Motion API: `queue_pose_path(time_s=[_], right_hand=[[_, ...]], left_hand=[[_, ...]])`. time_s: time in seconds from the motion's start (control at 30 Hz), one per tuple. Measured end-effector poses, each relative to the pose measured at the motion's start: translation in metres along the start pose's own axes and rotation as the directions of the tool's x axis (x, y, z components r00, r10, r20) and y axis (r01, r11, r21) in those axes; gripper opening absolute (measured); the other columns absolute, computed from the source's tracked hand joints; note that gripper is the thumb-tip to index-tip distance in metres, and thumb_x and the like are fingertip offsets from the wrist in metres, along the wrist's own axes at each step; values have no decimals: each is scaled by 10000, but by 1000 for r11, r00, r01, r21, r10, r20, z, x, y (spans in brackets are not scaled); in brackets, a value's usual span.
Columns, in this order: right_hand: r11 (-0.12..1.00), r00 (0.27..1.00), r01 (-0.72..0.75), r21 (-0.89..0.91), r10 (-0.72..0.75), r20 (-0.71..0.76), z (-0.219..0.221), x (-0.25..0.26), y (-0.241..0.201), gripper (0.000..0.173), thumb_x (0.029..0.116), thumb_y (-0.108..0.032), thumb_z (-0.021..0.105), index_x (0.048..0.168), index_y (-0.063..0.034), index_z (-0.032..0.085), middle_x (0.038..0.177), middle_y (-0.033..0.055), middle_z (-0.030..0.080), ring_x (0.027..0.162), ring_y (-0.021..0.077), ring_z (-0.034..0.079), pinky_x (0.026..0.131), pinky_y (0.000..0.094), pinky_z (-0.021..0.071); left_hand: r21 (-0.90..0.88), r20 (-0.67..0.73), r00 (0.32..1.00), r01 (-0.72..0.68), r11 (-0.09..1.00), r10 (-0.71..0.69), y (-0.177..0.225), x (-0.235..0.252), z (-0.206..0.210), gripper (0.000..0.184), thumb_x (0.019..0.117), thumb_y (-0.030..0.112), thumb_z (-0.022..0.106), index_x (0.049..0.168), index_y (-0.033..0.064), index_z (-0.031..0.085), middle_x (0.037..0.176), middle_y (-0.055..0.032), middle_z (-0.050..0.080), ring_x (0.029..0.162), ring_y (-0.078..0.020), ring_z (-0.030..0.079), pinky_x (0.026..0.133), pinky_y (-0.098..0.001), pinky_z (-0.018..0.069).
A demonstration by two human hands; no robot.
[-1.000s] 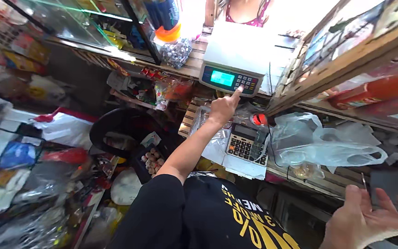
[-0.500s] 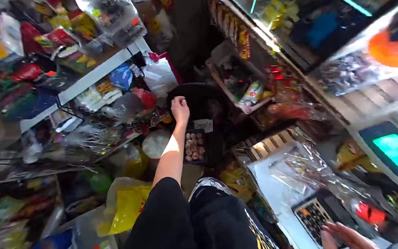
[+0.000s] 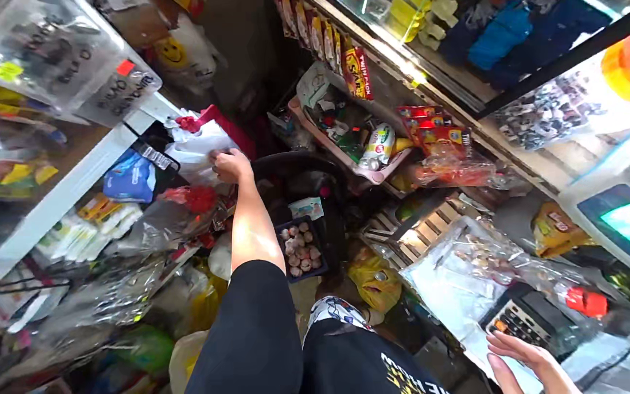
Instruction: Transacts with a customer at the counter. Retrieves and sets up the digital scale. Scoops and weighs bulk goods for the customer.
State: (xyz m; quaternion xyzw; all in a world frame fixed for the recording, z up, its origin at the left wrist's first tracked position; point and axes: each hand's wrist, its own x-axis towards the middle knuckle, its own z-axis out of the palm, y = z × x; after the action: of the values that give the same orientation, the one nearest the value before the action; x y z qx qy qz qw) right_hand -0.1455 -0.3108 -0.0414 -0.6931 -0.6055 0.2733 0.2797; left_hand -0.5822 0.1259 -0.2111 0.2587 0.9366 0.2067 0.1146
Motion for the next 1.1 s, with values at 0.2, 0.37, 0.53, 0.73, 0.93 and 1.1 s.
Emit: queue_pose_path(time_s=[0.2, 0.37, 0.53, 0.73, 0.93, 1.1], right_hand=[[997, 997, -72, -20, 73, 30, -1, -5, 0, 381, 1002, -137, 606, 1248, 151, 563, 1112, 287, 682, 1036, 227, 702, 963, 306, 547], [992, 992, -114, -48, 116, 42, -4, -9, 0, 384, 1008, -162, 601, 1266, 120, 581, 1124, 265, 694, 1059, 225, 701, 973, 315, 549], [990, 995, -85, -114, 78, -62, 7, -16, 10, 347, 1011, -248, 578, 1259, -13, 643, 1113, 145, 719, 1030, 143, 700, 935, 278, 569], [989, 994, -74, -130, 63, -88, 5, -10, 12, 324, 1033, -284, 550, 1266, -90, 663, 1120, 69, 723, 1047, 120, 689, 940, 289, 570], [991, 994, -67, -120, 56, -94, 4, -10, 13, 322, 1028, -270, 543, 1256, -83, 672, 1139, 73, 717, 1055, 123, 686, 946, 282, 568], [993, 998, -24, -112, 17, -67, 2, -11, 9, 345, 1006, -229, 556, 1237, 6, 656, 1083, 160, 724, 1013, 187, 702, 933, 316, 567]], left_hand=[[-136, -22, 999, 31, 990, -34, -2, 1, 3, 925, 868, 568, 745, 1526, 10, 411, 1549, -250, 423, 1387, -398, 473, 1074, -557, 439], [-13, -90, 985, 150, 989, -150, 9, -4, 6, 631, 1031, 338, 514, 1540, -15, 394, 1574, -260, 390, 1423, -388, 448, 1117, -495, 426], [-40, -112, 984, -145, 989, 140, -29, -24, -7, 571, 1010, 256, 538, 1494, -36, 458, 1470, -267, 521, 1371, -390, 513, 1133, -495, 416], [-94, -17, 933, -360, 928, 360, -57, -30, -48, 559, 977, 258, 639, 1422, -54, 507, 1255, -248, 666, 1203, -374, 638, 1037, -508, 487], [-112, 28, 841, -535, 838, 541, -77, -13, -70, 436, 929, 285, 751, 1194, -54, 681, 1128, -236, 713, 1103, -354, 677, 1015, -493, 486], [-66, 113, 737, -664, 745, 666, -77, -31, -101, 274, 1019, 32, 539, 1212, -113, 668, 1279, -362, 600, 1237, -505, 568, 1095, -602, 404]])
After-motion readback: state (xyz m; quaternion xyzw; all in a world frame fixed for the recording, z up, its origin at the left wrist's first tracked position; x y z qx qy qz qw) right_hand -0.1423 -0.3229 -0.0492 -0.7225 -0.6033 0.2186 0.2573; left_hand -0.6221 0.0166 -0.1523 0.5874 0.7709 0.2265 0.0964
